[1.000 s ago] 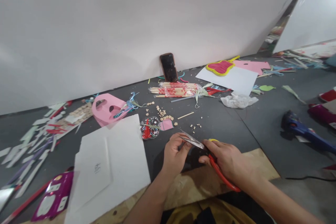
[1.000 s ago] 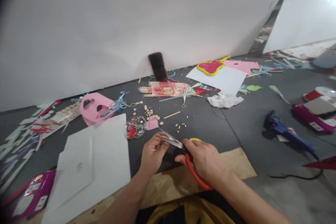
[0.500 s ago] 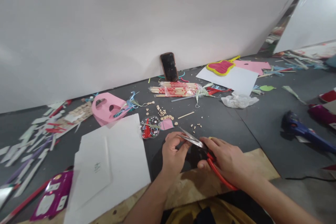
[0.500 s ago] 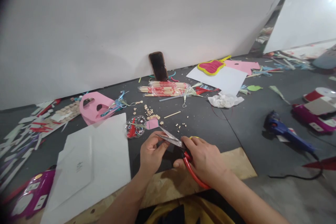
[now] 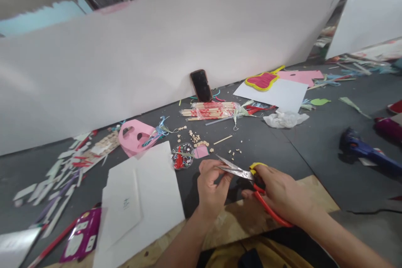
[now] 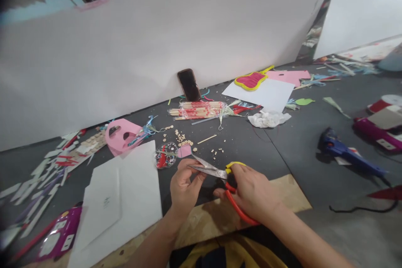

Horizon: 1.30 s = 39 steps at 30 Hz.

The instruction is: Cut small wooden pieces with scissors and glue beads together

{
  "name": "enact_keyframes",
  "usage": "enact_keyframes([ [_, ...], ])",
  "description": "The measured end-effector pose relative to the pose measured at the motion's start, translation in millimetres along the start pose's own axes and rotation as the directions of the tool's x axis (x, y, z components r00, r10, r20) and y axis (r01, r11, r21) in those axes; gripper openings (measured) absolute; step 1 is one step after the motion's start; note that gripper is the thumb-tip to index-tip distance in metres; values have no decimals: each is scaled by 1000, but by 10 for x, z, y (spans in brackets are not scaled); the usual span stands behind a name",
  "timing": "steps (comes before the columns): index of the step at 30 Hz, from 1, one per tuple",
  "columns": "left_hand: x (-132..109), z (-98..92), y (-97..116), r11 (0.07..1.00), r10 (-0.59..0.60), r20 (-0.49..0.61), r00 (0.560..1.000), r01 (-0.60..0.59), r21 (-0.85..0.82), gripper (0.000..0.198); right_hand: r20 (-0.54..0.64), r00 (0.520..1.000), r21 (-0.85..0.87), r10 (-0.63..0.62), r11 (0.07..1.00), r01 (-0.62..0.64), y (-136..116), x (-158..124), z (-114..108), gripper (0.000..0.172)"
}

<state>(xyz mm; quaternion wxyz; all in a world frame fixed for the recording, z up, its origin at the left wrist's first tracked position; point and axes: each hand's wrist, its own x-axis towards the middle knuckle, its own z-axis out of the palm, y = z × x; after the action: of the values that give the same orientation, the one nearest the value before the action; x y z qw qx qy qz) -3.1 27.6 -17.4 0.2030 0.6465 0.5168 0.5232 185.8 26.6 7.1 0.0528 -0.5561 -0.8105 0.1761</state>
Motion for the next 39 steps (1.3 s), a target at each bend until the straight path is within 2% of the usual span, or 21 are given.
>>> enact_keyframes([
  [3, 30, 1, 96, 991, 113, 0, 994, -113, 79, 7, -55, 998, 58, -22, 998, 25, 52, -40, -20, 38],
  [6, 39, 38, 142, 986, 130, 34, 991, -133, 101, 9, -107, 992, 86, -62, 994, 71, 107, -67, -32, 43],
  [11, 36, 137, 161, 997, 31, 128, 991, -39, 61, 8, -133, 988, 123, -73, 988, 90, 227, -91, -66, 49],
  [18, 114, 260, 252, 985, -167, 245, 955, 174, -9, 6, -95, 989, 90, -111, 989, 119, 439, -121, -73, 38],
  [27, 147, 346, 307, 958, -252, 209, 945, 273, -82, 7, -115, 982, 92, -153, 982, 164, 499, -64, -30, 23],
  [32, 146, 342, 307, 940, -294, 210, 932, 322, -116, 12, -98, 981, 75, -167, 982, 175, 497, 18, -31, 31],
  [39, 97, 308, 172, 927, -339, 148, 929, 357, -116, 14, -85, 980, 85, -178, 979, 185, 456, 124, -12, 38],
])
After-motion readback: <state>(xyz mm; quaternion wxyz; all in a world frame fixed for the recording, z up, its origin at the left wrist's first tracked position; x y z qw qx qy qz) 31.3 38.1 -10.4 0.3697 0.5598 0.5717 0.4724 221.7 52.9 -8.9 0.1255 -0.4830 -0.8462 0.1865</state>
